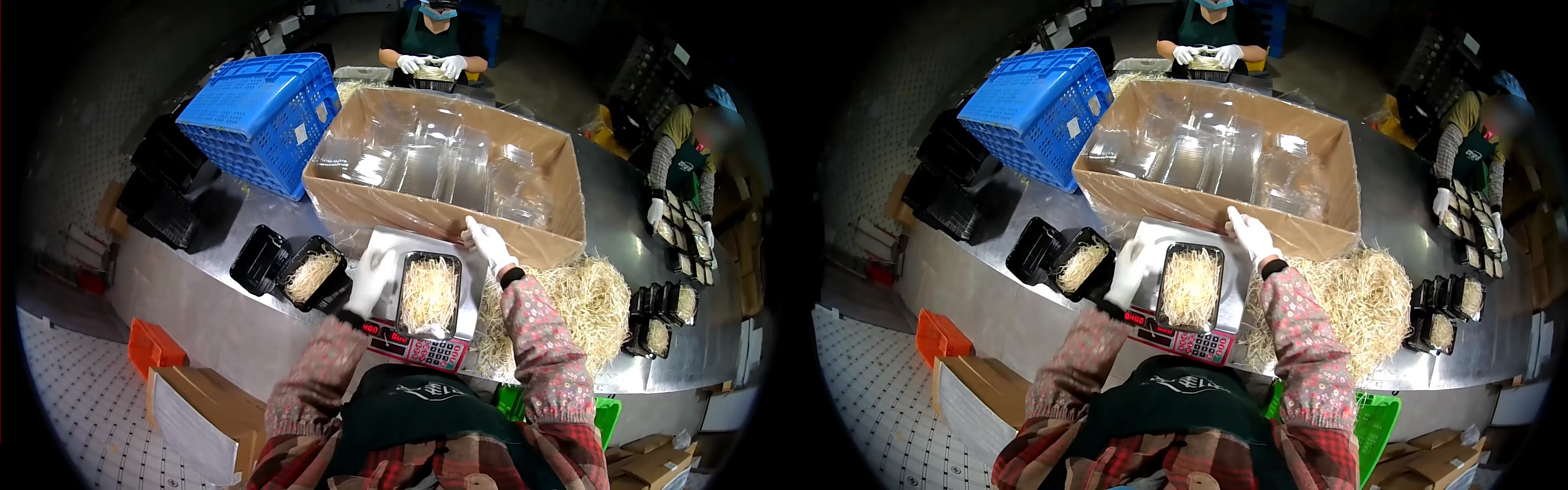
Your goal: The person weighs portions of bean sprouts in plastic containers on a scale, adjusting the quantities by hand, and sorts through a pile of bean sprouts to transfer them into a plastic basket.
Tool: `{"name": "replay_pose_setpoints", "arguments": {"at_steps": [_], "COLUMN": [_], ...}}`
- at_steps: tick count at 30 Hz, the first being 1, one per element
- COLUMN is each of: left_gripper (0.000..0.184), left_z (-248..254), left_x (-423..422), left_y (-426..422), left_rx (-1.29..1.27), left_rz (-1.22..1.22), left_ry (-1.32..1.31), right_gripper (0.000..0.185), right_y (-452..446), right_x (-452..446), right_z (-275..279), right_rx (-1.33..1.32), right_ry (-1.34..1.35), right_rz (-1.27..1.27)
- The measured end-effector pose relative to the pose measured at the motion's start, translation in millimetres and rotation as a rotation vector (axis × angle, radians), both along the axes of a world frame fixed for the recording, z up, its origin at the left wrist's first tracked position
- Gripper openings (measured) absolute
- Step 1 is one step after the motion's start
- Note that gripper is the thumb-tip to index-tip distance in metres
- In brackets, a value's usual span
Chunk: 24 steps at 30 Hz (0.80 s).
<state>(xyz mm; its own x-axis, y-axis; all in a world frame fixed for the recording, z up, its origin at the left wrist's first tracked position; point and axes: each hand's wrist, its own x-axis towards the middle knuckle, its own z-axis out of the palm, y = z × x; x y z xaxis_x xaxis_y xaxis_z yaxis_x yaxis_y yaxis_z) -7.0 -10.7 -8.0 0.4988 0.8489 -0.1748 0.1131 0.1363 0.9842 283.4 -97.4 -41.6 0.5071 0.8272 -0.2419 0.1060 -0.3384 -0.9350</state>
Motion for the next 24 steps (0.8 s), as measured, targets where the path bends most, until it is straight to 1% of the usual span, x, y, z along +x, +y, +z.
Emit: {"name": "replay_pose_setpoints", "arguments": {"at_steps": [1,2,3,4,5,7,8,9,11,12,13,14,15,16,19,20,21,23,24], "left_gripper": [0.023,0.026,0.035,0.043,0.047,0.044,0.037,0.037,0.029,0.021,0.021,0.019,0.017,0.028,0.033,0.034,0.033,0.036,0.038], "left_z": [4.7,-6.3,1.3,-4.6,6.9,-28.9,-17.1,-23.5,-39.8,-11.5,-21.0,-37.8,-35.5,-27.0,-21.4,-17.4,-14.3,2.2,-5.3], "left_x": [-18.6,-31.7,-33.6,-40.0,-41.4,-41.0,-36.0,-36.0,-35.5,-30.2,-28.5,-28.2,-27.7,-25.6,-28.1,-29.2,-33.2,-44.0,-54.8], "left_y": [-18.2,-29.6,-52.4,-64.8,-75.8,-85.1,-88.0,-87.1,-85.0,-87.4,-86.0,-85.3,-87.8,-90.4,-90.5,-93.4,-94.5,-101.0,-101.6], "left_rx": [-0.117,-0.133,-0.107,-0.104,-0.214,-0.103,-0.235,-0.245,-0.274,-0.332,-0.337,-0.28,-0.224,-0.235,-0.241,-0.313,-0.317,-0.448,-0.499], "left_rz": [-0.03,-0.074,-0.037,-0.083,-0.136,-0.215,-0.194,-0.192,-0.23,-0.201,-0.203,-0.187,-0.171,-0.142,-0.12,-0.08,-0.075,-0.059,-0.116], "left_ry": [-0.046,0.089,0.087,0.152,0.228,0.213,0.154,0.159,0.079,0.137,0.138,0.106,0.075,0.028,0.014,0.002,0.018,-0.01,-0.014], "right_gripper": [0.052,0.043,0.04,0.044,0.05,0.066,0.07,0.074,0.076,0.078,0.078,0.08,0.081,0.08,0.077,0.074,0.069,0.064,0.062], "right_y": [-5.8,-13.7,-21.7,-14.3,-17.8,-14.3,-13.9,-14.9,-15.4,-16.0,-14.4,-13.8,-15.2,-15.5,-13.0,-12.3,-10.4,-10.3,-15.6], "right_x": [-5.0,-26.5,-55.2,-76.8,-110.6,-150.8,-162.7,-169.7,-168.8,-168.4,-166.6,-165.9,-167.0,-167.3,-160.0,-153.4,-144.6,-115.0,-108.9], "right_z": [0.6,39.8,60.2,66.4,79.1,47.5,50.7,54.9,51.5,49.4,48.4,47.0,45.6,46.2,34.5,22.8,19.3,30.5,42.9], "right_rx": [0.104,0.006,0.091,0.075,0.052,0.108,0.066,0.02,0.039,0.062,0.057,0.055,0.052,0.04,0.027,0.076,0.078,0.302,0.199], "right_ry": [-0.321,-0.575,-0.925,-0.812,-0.965,-1.165,-1.134,-1.099,-1.065,-1.04,-1.038,-1.046,-1.053,-1.048,-1.038,-0.969,-0.831,-0.261,-0.478], "right_rz": [-0.053,0.041,0.138,0.15,0.214,0.355,0.392,0.427,0.422,0.406,0.406,0.409,0.411,0.407,0.423,0.407,0.41,0.339,0.287]}}
